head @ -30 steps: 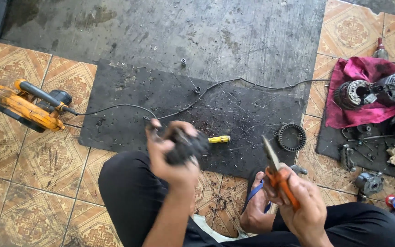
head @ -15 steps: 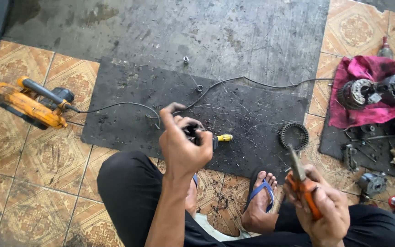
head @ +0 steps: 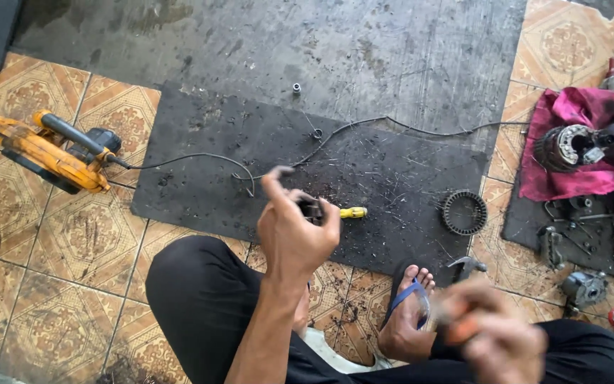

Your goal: Disassembling a stator by removing wires and internal components using pliers and a screwdriver.

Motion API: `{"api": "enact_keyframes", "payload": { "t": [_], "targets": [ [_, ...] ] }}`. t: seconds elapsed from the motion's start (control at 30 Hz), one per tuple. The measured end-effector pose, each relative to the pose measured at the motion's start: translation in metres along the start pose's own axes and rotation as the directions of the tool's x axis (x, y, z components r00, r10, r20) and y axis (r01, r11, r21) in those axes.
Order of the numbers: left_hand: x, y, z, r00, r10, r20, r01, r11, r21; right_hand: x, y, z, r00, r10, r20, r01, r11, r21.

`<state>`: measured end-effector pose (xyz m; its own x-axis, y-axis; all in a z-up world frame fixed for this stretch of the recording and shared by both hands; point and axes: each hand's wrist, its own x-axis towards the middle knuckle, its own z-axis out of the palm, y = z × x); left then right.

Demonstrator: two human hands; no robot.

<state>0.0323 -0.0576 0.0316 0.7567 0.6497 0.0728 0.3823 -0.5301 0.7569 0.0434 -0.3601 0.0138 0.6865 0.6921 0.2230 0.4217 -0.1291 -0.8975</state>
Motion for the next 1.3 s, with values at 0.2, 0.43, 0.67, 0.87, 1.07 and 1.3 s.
{"api": "enact_keyframes", "payload": {
  "t": [0.2, 0.43, 0.67, 0.87, 1.07, 1.3],
  "targets": [
    [-0.003, -0.008, 0.003, 0.958, 0.227, 0.173, -0.054, 0.740, -0.670, 0.047, -0.025, -0.018, 0.579, 0.701, -0.416, 0.016, 0.500, 0.866],
    [0.024, -0.020, -0.006, 0.878, -0.431, -0.208, -0.057, 0.338, -0.939, 0.016, -0.022, -0.025, 0.812, 0.493, -0.311, 0.011, 0.521, 0.853],
    [0.008, 0.010, -0.021, 0.936, 0.168, -0.310, -0.220, 0.965, -0.141, 0.016, -0.029, -0.039, 0.761, 0.412, -0.501, 0.087, 0.701, 0.708],
    [0.010, 0.012, -0.022, 0.990, -0.059, -0.126, 0.064, 0.997, 0.037, -0.032, 0.011, -0.043, 0.890, 0.107, -0.443, 0.095, 0.907, 0.411],
    [0.010, 0.009, -0.020, 0.985, -0.009, -0.172, 0.017, 0.999, 0.046, -0.027, 0.013, -0.068, 0.961, -0.185, -0.205, 0.252, 0.893, 0.374],
    [0.010, -0.018, 0.024, 0.993, 0.051, -0.103, -0.037, 0.990, 0.136, 0.001, 0.022, -0.077, 0.864, 0.094, 0.494, -0.427, 0.654, 0.624]
  ]
}}
